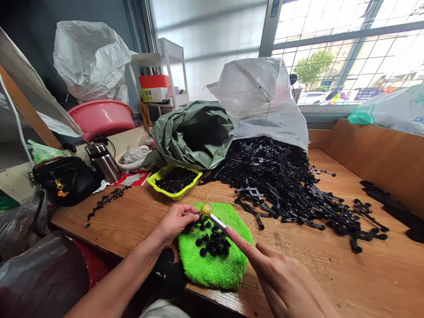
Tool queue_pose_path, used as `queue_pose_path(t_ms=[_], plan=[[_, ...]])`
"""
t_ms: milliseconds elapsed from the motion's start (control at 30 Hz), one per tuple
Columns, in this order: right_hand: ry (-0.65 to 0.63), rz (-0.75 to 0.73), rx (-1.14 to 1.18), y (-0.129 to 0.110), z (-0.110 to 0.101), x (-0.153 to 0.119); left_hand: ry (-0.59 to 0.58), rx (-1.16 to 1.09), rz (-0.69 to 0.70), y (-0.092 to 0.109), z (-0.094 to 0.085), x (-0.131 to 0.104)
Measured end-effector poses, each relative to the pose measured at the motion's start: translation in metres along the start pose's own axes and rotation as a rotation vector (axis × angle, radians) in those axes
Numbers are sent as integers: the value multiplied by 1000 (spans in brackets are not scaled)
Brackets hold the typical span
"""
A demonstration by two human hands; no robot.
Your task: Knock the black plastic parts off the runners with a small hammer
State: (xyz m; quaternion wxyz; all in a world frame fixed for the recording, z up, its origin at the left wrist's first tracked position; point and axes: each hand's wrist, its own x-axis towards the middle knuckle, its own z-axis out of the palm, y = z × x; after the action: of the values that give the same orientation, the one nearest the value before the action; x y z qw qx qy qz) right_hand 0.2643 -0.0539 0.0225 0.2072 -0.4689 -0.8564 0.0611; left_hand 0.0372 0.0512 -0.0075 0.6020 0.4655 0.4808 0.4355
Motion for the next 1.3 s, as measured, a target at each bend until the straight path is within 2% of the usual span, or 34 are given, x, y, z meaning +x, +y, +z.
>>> queue_pose_path(t_ms=[100,133,267,433,600,867,967,1100,1200,1300], plan=[[116,-12,6,-2,-5,4,-18,5,-9,1,0,0],[106,-17,-16,-1,-6,5,-17,11,-11,2,0,1],[-74,-23,-131,4,-7,8,0,50,-5,2,0,2],[79,-25,29,5,-12,10,-6,82,-19,1,0,3],[-62,26,-118,5,-5,11,1,127,-15,-2,0,5],[-142,72,-165,-1,6,9,-15,180,72,-9,-5,8],[-94,86,41,1,6,4,-50,101,54,-5,-12,3],[82,149,349,7,3,-6,-121,-87,41,6,-21,-2],[193,209,413,14,6,-14,-161,-159,6,10,-17,2],[223,231,448,21,12,-21,-179,-183,-50,9,-8,11]])
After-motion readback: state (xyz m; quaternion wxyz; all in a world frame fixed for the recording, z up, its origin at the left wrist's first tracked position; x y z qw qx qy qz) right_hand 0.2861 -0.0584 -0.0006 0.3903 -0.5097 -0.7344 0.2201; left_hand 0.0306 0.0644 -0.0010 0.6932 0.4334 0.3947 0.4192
